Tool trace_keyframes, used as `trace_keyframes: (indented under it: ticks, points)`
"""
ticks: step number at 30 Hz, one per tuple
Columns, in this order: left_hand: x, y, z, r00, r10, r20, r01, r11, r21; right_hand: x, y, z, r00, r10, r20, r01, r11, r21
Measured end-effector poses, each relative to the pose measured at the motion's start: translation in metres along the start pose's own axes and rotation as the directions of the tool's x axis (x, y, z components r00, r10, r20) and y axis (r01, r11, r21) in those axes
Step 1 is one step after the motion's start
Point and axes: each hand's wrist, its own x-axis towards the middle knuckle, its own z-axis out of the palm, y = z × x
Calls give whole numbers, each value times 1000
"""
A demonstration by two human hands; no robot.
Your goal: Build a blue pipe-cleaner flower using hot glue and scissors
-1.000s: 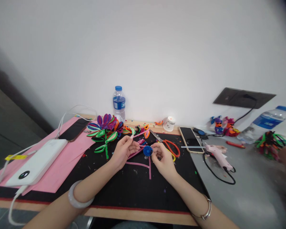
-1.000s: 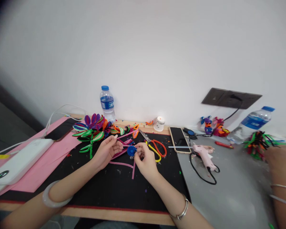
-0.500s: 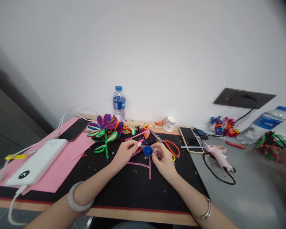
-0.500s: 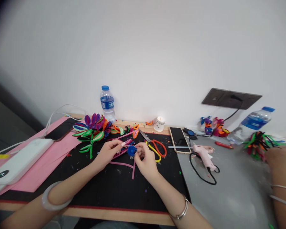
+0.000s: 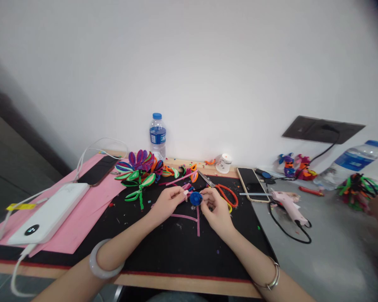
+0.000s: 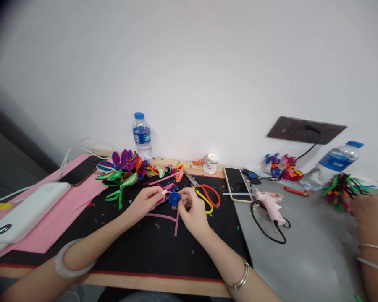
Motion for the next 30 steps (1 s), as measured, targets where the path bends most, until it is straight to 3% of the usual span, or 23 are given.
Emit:
trace_keyframes:
  ticks: [3, 6, 11, 17, 22, 30]
  points:
    - [0, 1, 0, 998, -59, 39, 66, 973, -223, 0, 1, 0, 1000, 0, 4, 0, 1000, 1]
    - [0, 5, 1, 998, -60, 0, 55, 921, -386, 0, 2, 0, 1000, 5, -2, -5, 1000, -2]
    - [1, 6, 1, 995, -23, -93, -23, 884, -467, 0, 2, 0, 1000, 1, -1, -1, 1000, 6]
    - [2, 6, -1, 999, -7, -40, -18, 798, -603, 0, 2, 0, 1000, 5, 13, -6, 1000, 5]
    - [0, 8, -2, 996, -93, 14, 82, 777, -624, 0, 2, 0, 1000, 0, 4, 0, 1000, -5]
    - [1, 3, -2, 999, -30, -15, 18, 857, -515, -1, 2, 0, 1000, 13, 13, -13, 1000, 8]
